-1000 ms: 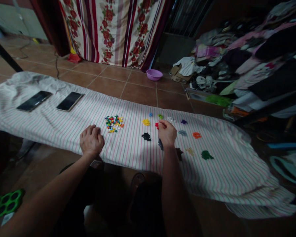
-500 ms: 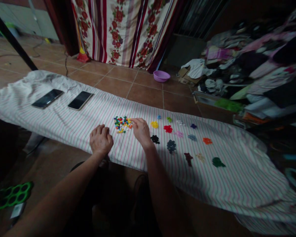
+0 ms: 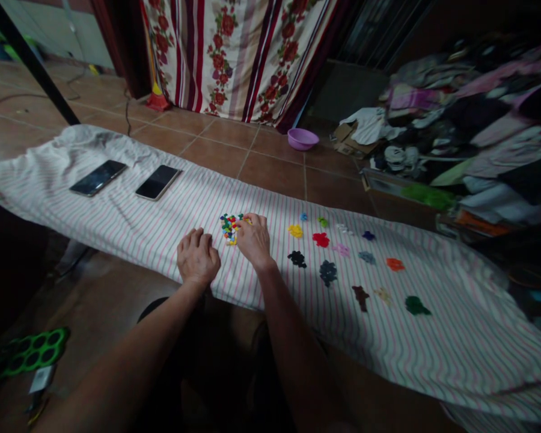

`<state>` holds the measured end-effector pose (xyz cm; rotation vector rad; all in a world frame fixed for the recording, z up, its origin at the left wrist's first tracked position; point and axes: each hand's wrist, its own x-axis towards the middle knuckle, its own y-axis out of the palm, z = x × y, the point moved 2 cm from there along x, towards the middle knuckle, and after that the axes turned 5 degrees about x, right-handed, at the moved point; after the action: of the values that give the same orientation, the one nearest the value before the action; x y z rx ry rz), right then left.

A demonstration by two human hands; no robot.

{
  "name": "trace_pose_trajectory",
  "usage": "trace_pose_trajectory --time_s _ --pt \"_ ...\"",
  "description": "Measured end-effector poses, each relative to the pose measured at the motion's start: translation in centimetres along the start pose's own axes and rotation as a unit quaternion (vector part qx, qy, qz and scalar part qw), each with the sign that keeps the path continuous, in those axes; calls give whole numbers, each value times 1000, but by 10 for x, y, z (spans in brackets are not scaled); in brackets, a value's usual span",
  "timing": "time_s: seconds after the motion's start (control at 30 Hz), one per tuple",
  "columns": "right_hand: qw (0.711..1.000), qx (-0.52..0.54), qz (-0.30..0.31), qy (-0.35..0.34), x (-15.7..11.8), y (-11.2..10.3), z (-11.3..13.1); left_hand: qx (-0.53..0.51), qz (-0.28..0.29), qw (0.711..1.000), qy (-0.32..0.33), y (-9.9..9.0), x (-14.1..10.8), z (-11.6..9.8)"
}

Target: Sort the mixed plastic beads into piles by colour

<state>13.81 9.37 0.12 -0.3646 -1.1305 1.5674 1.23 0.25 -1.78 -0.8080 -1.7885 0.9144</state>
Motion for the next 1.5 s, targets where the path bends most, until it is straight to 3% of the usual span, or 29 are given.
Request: trace_pose_trajectory --time_s 0.77,1.5 --pt "999 2 -37 35 12 16 8 -1 -7 1000 2 4 0 1" --pt "991 126 -27 40 13 -4 -9 10 -10 1000 8 1 0 1"
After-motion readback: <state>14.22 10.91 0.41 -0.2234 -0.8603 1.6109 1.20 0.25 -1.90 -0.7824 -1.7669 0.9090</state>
